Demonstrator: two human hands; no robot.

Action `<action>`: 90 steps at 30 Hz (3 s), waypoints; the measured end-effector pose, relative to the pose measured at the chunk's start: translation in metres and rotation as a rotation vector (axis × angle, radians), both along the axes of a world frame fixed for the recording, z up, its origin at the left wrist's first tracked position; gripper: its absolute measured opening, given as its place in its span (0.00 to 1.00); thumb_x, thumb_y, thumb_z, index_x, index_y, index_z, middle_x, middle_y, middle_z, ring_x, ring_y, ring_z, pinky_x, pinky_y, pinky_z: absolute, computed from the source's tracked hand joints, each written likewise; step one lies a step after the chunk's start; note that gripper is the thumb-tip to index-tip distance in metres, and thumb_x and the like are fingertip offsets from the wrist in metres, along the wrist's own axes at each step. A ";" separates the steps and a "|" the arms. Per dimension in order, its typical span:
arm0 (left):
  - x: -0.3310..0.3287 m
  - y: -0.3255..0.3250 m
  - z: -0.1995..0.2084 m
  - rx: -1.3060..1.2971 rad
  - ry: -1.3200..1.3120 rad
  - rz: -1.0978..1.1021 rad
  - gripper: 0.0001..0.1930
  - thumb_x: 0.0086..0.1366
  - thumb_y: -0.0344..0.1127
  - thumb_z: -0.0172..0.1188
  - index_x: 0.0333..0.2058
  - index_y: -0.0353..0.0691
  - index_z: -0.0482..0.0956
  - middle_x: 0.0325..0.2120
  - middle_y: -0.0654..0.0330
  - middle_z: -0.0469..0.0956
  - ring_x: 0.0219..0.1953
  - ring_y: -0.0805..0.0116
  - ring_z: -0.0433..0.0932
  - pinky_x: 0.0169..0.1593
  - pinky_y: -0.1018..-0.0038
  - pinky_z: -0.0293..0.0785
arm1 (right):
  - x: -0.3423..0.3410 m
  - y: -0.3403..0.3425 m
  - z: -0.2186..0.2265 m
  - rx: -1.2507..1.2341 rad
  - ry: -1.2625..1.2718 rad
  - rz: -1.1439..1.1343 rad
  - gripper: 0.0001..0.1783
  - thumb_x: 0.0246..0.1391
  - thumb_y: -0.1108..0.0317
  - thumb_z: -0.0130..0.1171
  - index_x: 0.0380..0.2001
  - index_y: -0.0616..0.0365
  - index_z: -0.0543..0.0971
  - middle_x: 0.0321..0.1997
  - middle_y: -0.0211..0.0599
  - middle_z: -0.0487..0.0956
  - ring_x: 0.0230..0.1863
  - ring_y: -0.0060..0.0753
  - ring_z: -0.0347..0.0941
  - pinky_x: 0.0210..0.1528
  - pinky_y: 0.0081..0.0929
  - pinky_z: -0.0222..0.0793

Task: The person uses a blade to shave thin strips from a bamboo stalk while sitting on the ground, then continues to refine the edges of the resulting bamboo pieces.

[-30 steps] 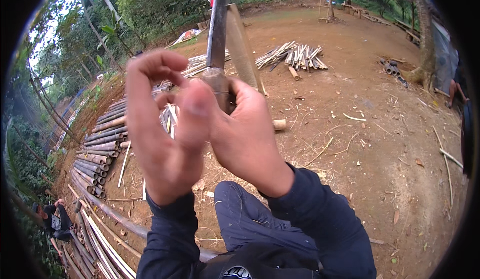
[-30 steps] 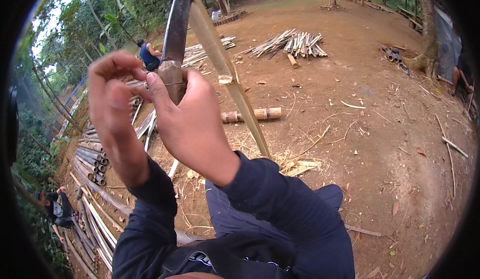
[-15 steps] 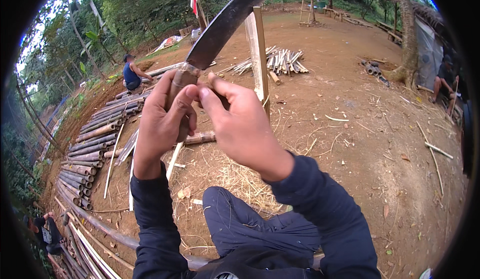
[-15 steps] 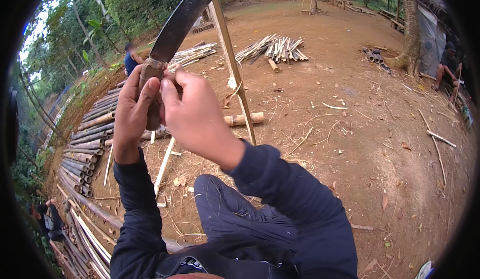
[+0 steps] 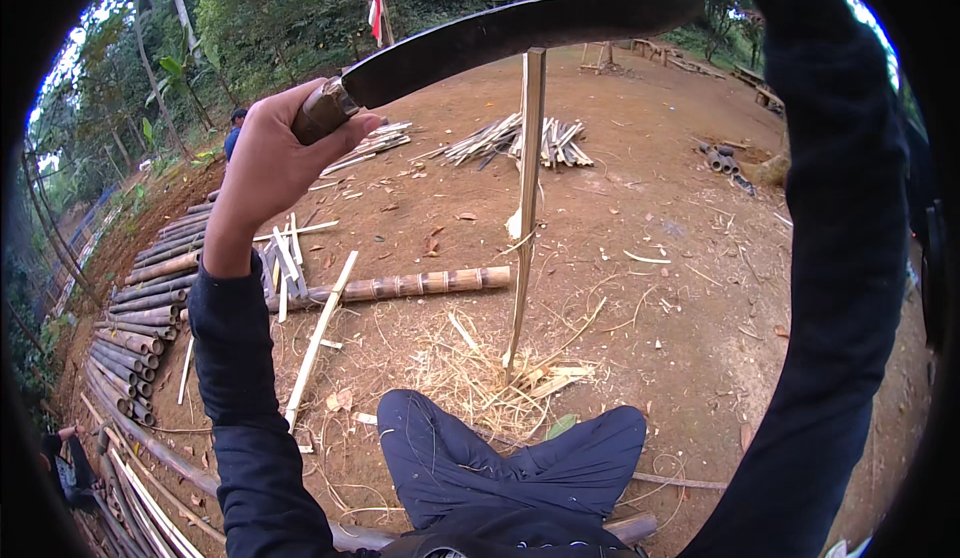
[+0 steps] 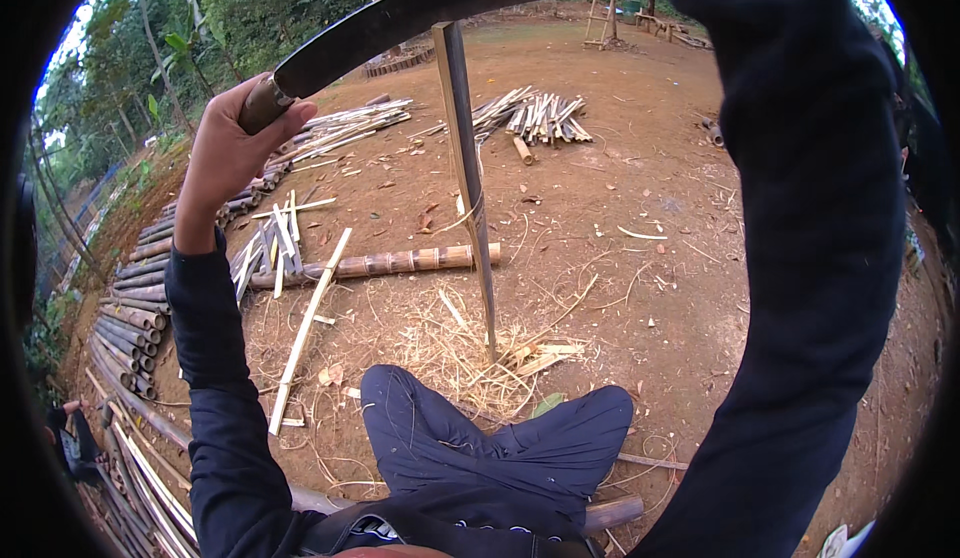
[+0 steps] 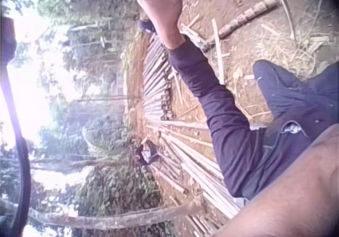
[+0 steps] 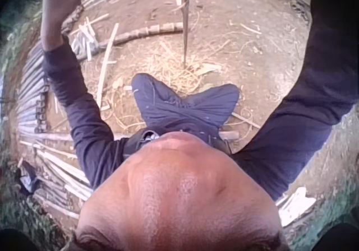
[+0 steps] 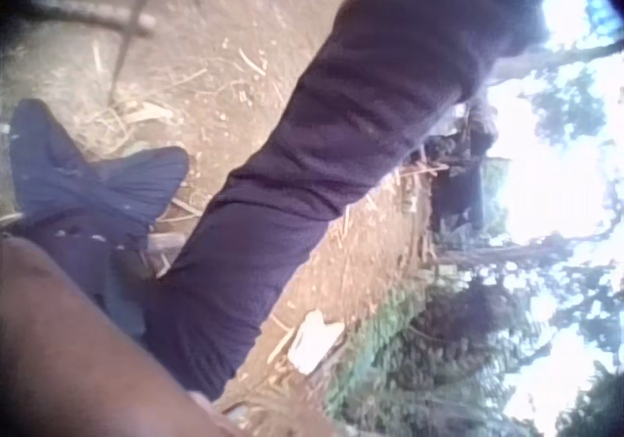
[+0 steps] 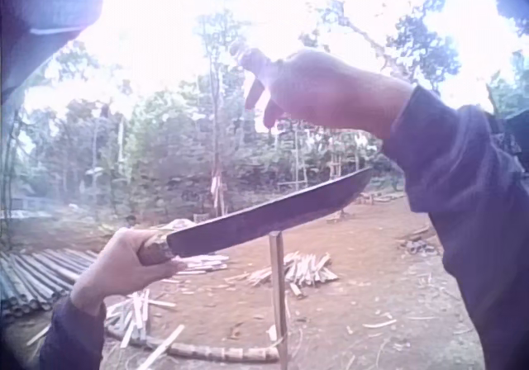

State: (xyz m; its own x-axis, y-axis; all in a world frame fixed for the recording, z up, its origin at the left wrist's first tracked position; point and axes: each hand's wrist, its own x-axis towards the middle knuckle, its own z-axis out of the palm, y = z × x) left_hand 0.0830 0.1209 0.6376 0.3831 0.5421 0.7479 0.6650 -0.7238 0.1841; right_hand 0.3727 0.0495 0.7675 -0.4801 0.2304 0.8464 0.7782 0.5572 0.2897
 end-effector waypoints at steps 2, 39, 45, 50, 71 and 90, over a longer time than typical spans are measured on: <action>-0.002 -0.006 0.006 -0.030 0.002 0.026 0.13 0.64 0.40 0.68 0.26 0.40 0.76 0.13 0.74 0.67 0.12 0.86 0.62 0.15 0.81 0.56 | -0.001 0.033 -0.016 -0.371 0.006 -0.048 0.44 0.71 0.41 0.26 0.44 0.77 0.77 0.39 0.62 0.80 0.50 0.56 0.76 0.57 0.46 0.68; -0.018 0.023 0.054 0.126 0.275 -0.006 0.10 0.64 0.38 0.68 0.33 0.37 0.79 0.18 0.72 0.67 0.20 0.82 0.64 0.25 0.79 0.61 | 0.011 0.057 -0.030 -0.636 0.165 -0.138 0.50 0.67 0.33 0.18 0.62 0.76 0.61 0.65 0.67 0.62 0.70 0.57 0.56 0.72 0.42 0.49; -0.021 0.004 0.062 0.283 0.310 0.060 0.10 0.62 0.34 0.68 0.34 0.35 0.78 0.20 0.70 0.68 0.22 0.80 0.65 0.28 0.76 0.63 | 0.005 0.093 -0.059 -0.646 0.192 -0.097 0.50 0.66 0.33 0.17 0.62 0.75 0.60 0.66 0.67 0.61 0.70 0.56 0.54 0.72 0.41 0.48; -0.039 0.016 0.057 0.152 0.314 0.094 0.11 0.60 0.33 0.70 0.37 0.35 0.80 0.21 0.69 0.69 0.24 0.80 0.66 0.30 0.76 0.65 | 0.006 0.084 -0.050 -0.621 0.232 -0.094 0.50 0.66 0.33 0.17 0.63 0.75 0.59 0.67 0.66 0.59 0.71 0.56 0.53 0.73 0.41 0.47; -0.021 0.025 0.046 0.179 0.308 0.067 0.09 0.60 0.31 0.67 0.36 0.34 0.78 0.20 0.71 0.66 0.24 0.81 0.63 0.30 0.78 0.63 | 0.001 0.109 -0.069 -0.665 0.250 -0.069 0.51 0.65 0.31 0.16 0.65 0.72 0.54 0.70 0.64 0.54 0.73 0.54 0.47 0.74 0.40 0.42; -0.023 0.012 0.028 0.109 0.312 0.092 0.08 0.59 0.31 0.67 0.30 0.35 0.77 0.18 0.69 0.67 0.22 0.80 0.65 0.28 0.76 0.64 | 0.017 0.075 -0.062 -0.657 0.340 -0.079 0.52 0.63 0.29 0.14 0.68 0.70 0.50 0.72 0.62 0.49 0.75 0.52 0.42 0.75 0.39 0.39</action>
State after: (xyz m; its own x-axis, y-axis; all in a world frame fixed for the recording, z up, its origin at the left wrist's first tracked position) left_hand 0.0596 0.1334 0.6658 0.5559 0.5082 0.6578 0.7404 -0.6625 -0.1139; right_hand 0.3894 0.1248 0.7051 -0.1772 0.7633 0.6212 0.8106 0.4712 -0.3478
